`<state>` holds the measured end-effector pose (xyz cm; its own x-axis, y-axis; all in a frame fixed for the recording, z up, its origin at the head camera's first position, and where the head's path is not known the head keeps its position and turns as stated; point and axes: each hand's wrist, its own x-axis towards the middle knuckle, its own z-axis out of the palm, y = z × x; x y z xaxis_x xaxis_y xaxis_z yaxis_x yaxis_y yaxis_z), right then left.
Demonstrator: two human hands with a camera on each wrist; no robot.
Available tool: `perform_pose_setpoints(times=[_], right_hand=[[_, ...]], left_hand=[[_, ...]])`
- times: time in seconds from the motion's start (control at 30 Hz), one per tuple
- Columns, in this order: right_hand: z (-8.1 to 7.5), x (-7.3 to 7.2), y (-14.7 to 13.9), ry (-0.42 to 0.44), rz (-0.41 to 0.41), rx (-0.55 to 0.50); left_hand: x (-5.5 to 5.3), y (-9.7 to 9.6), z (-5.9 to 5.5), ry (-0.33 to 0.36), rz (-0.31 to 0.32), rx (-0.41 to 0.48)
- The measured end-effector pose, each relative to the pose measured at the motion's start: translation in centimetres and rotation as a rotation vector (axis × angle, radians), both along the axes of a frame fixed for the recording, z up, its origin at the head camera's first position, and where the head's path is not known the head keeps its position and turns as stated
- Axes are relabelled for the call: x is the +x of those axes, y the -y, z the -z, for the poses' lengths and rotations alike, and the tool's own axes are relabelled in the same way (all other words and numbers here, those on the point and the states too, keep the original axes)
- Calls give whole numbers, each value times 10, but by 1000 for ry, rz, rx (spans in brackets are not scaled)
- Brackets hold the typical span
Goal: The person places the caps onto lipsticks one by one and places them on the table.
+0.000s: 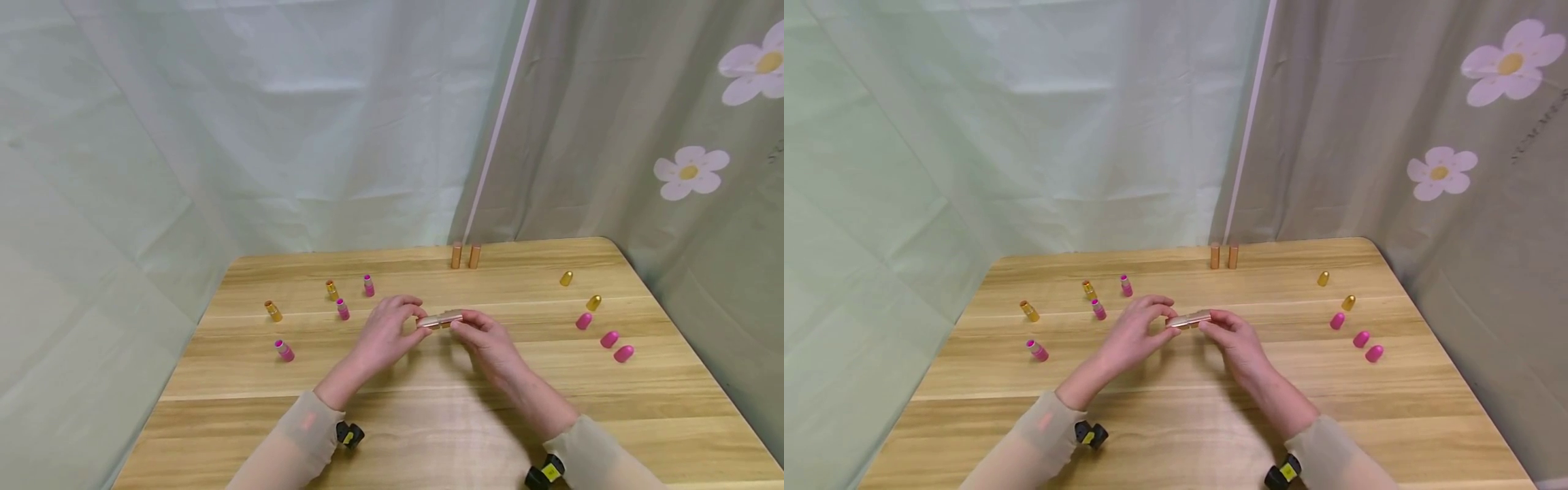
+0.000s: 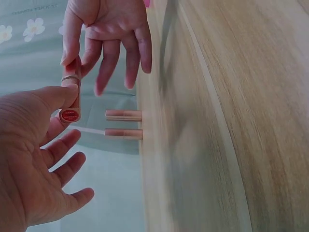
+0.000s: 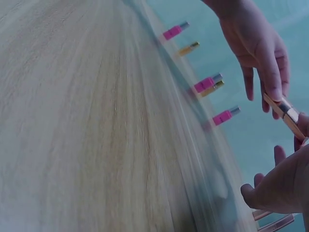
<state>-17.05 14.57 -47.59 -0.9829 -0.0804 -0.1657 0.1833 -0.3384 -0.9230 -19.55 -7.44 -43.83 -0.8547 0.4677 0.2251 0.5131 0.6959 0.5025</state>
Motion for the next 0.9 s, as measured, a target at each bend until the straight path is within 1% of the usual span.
perform_pose_setpoints(times=[0.2,0.33,0.53,0.63,0.9], right_hand=[[1,-1,3,-4,5,11],[2,-1,3,-12,-7,19],[2,-2,3,-28,-11,18],[1,-1,3,-34,-6,14],[2,-3,1,-45,-14,89]], left_hand=[[0,-1,0,-1,0,10],[0,-1,0,-1,3,18],[1,-1,0,41,3,45],[2,-1,2,47,7,48],[2,-1,3,30,25,42]])
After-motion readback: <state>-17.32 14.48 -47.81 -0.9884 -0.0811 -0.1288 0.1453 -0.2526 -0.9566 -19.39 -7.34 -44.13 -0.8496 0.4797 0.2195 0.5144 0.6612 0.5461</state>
